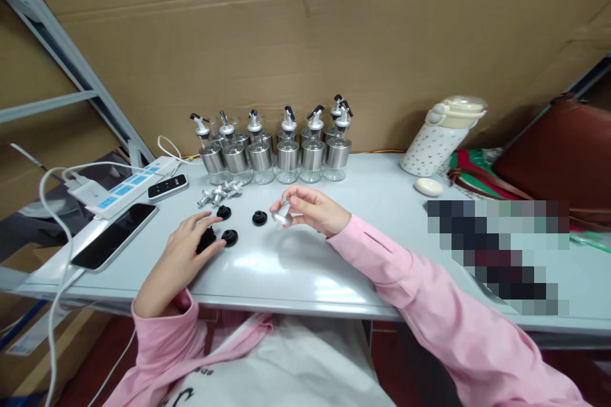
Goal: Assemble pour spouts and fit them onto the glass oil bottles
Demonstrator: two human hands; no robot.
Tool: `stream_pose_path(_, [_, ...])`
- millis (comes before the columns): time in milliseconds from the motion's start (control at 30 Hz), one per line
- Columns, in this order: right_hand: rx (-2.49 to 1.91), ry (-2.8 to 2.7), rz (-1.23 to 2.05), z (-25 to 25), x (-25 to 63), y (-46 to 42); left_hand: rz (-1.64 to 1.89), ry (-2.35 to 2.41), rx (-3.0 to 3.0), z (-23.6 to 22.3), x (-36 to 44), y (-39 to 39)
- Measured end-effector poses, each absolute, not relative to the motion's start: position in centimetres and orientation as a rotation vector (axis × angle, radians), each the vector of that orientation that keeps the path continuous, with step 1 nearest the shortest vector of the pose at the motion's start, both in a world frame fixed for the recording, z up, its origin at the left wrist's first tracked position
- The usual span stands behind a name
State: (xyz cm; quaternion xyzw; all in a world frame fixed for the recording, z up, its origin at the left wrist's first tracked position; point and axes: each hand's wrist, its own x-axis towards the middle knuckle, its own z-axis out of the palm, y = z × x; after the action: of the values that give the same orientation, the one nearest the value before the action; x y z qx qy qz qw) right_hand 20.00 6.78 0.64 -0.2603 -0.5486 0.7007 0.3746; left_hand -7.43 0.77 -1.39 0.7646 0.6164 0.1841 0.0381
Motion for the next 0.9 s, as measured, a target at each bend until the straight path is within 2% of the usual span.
stream_pose_path(267, [-0.715,-1.391,1.717,0.8,19.8,6.7,0.569,1.841,2.466,-0.9,-5.6,1.3])
stream_pose_path(500, [-0.775,-1.339,1.686,0.9,19.8,6.9,0.969,2.069,1.977,-0.1,-7.6,0.3])
stream_pose_path(633, [-0.799,-1.333,1.704,0.8,19.8,6.9,0.767,2.130,1.720,0.5,-8.7,-0.9])
stream_pose_path(767, [-0.829,-1.331,1.703,0.7,19.8,7.0,0.596,2.009,1.799,0.7,-8.2,-1.2])
stream_pose_path(900, [-0.830,-1.341,1.681,0.8,19.8,7.0,0.702,2.135,1.888,0.1,-8.3,-0.4])
